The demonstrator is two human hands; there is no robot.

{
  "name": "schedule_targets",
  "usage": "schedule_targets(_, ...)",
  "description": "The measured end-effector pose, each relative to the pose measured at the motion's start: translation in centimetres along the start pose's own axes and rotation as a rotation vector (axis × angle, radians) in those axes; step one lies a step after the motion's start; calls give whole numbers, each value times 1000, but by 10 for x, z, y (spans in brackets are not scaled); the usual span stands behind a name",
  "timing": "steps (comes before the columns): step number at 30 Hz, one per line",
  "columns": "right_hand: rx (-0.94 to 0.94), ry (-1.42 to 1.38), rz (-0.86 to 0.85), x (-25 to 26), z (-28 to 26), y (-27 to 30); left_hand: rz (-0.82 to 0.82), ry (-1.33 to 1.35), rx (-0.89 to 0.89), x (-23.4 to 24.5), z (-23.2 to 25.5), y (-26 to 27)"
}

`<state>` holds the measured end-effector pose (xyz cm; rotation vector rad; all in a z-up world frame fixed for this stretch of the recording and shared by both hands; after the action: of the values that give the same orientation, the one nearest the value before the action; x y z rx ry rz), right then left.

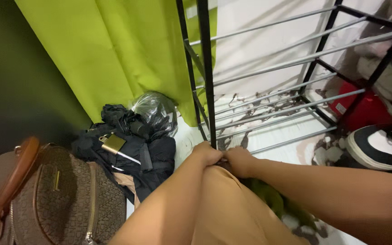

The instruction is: The person assembles a black metal rack by inserting horizontal rods into side frames, then wipes the assembled rack with a green cloth. The person handles metal rods, the rack frame, and a cloth while sitting on the floor.

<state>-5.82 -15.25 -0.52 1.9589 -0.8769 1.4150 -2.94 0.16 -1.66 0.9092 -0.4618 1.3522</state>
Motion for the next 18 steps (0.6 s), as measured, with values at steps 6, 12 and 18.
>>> schedule_targets(6, 67, -201, 117, 15, -6, -8, -116, 661, 87, 4, -11, 10)
schedule_targets(12, 158, -321, 164, 44, -45, -4, -45, 938, -105, 14, -11, 30)
schedule_targets(18, 130, -353, 315, 70, -76, 7, 575, 466, -322, 44, -1, 86)
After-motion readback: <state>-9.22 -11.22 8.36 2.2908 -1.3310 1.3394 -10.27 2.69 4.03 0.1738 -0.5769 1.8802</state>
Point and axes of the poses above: each hand's wrist, its own y-axis away from the middle knuckle, its own x-axis out of the back of the hand, z = x × y, the point moved 3 cm from there along -y, towards the middle knuckle, and after that the axes turned 3 degrees about x, right-handed, at the moved point
